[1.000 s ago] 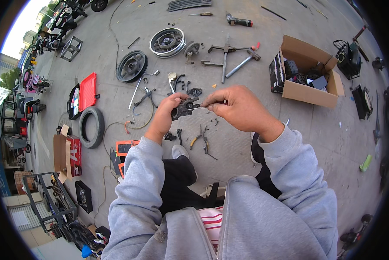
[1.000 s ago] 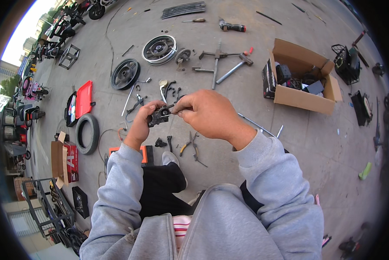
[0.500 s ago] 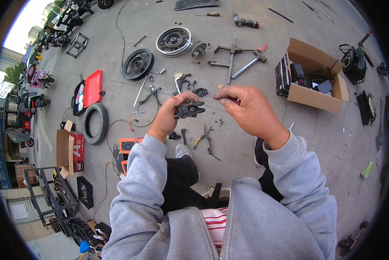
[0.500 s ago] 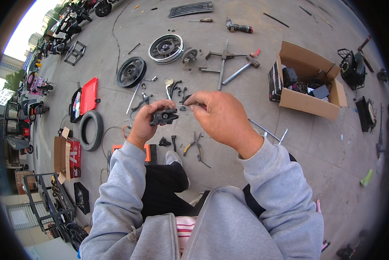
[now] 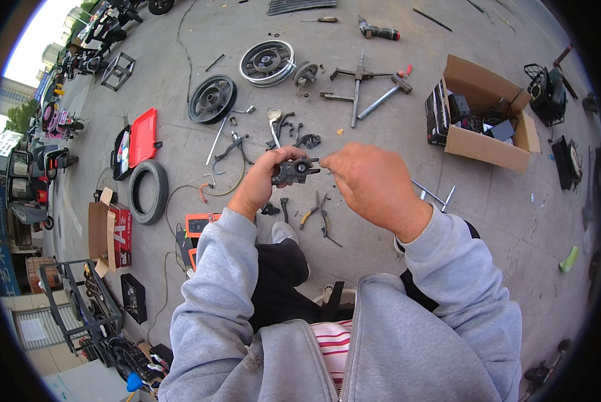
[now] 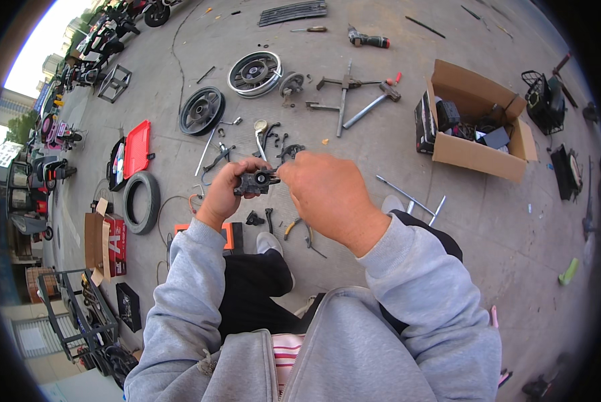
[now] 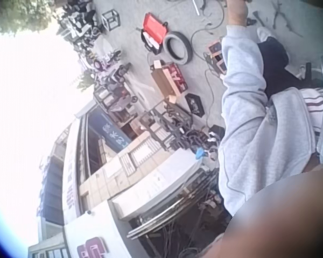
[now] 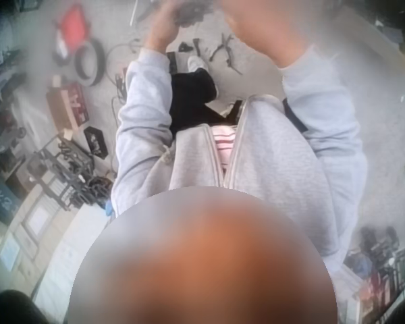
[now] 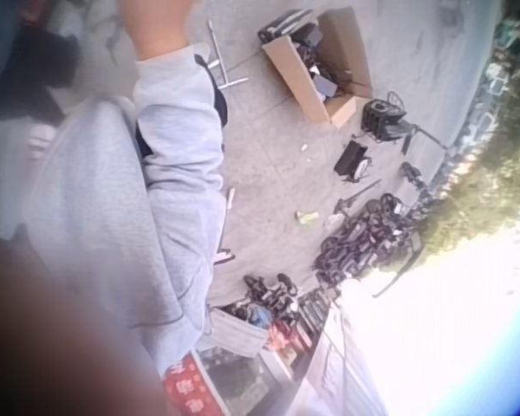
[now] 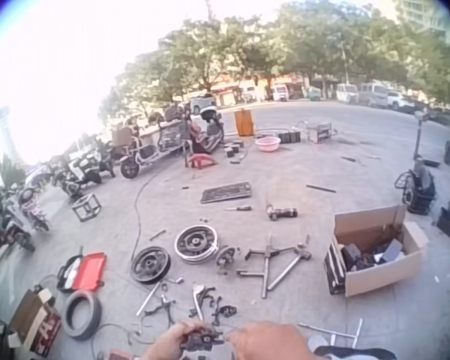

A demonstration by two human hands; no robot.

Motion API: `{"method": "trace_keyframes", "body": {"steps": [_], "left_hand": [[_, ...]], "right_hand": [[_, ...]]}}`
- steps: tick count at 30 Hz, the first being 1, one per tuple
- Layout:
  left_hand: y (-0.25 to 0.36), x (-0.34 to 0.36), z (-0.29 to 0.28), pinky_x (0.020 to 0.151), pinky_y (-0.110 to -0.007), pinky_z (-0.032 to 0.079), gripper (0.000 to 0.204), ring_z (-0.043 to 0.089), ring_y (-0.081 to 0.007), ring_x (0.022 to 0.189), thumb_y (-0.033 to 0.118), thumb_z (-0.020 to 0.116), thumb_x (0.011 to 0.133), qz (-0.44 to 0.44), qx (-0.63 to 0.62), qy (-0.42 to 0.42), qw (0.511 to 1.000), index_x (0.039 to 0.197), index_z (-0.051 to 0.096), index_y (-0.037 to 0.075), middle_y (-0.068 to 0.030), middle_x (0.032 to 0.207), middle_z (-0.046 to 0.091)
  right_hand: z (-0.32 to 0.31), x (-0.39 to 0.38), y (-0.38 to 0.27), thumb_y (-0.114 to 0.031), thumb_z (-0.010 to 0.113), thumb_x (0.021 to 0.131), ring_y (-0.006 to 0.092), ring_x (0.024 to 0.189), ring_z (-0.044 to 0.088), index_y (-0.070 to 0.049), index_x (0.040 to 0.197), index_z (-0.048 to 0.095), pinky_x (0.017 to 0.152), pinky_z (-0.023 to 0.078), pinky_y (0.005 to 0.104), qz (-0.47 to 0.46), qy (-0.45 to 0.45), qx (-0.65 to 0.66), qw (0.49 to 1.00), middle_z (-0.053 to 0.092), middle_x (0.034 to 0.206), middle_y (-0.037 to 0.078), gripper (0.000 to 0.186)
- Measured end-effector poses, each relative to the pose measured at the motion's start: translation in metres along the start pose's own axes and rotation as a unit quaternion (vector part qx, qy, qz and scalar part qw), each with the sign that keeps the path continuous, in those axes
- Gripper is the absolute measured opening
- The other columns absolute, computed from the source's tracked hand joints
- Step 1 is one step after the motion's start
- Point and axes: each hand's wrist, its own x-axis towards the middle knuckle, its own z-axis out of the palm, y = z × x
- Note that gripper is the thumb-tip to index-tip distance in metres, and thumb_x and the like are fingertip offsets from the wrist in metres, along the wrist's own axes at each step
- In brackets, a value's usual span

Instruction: The person disassembles a small mechanical component using pliers and a screwdriver, removes a pin, and applies lubricant to the part. They then handle a cylindrical filter-like object and place it aside.

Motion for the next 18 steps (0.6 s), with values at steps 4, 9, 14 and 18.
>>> {"method": "trace_keyframes", "body": {"steps": [4,9,14,18], "left_hand": [[-0.002,-0.001,0.005,0.057,-0.023,0.036,0.045,0.049,-0.0093,0.066,0.034,0.035,0.091,-0.011,0.024,0.040,0.999,0.104,0.066,0.004,-0.0016,0.083,0.063],[-0.002,-0.002,0.004,0.058,-0.022,0.036,0.044,0.050,-0.0077,0.068,0.034,0.036,0.091,-0.014,0.047,0.021,0.999,0.103,0.066,0.004,-0.0014,0.084,0.064],[-0.001,-0.002,-0.007,0.056,-0.021,0.037,0.045,0.055,-0.0075,0.069,0.034,0.036,0.091,-0.018,-0.061,-0.014,0.998,0.107,0.065,0.004,-0.0062,0.094,0.069],[-0.002,0.000,-0.008,0.052,-0.020,0.036,0.047,0.055,-0.0078,0.067,0.035,0.035,0.091,0.010,-0.107,-0.050,0.993,0.108,0.064,0.003,-0.0082,0.097,0.070]], "right_hand": [[0.002,-0.002,-0.009,-0.008,0.062,0.079,0.0258,0.077,0.064,-0.012,0.101,0.070,0.060,0.050,0.0388,-0.021,-0.017,-0.061,0.998,0.064,0.085,0.006,0.023],[-0.003,0.003,-0.003,-0.012,0.059,0.078,0.0291,0.075,0.065,-0.008,0.088,0.070,0.065,0.051,0.0415,0.056,-0.044,0.103,0.992,0.066,0.081,0.011,0.016],[-0.016,0.004,0.007,-0.013,0.055,0.082,0.0311,0.076,0.065,-0.009,0.095,0.072,0.069,0.050,0.0411,0.133,-0.020,0.241,0.961,0.069,0.082,0.013,0.022],[-0.017,0.003,0.006,-0.014,0.055,0.084,0.0320,0.075,0.065,-0.008,0.097,0.072,0.069,0.050,0.0402,0.143,-0.005,0.254,0.957,0.069,0.081,0.014,0.022]]}}
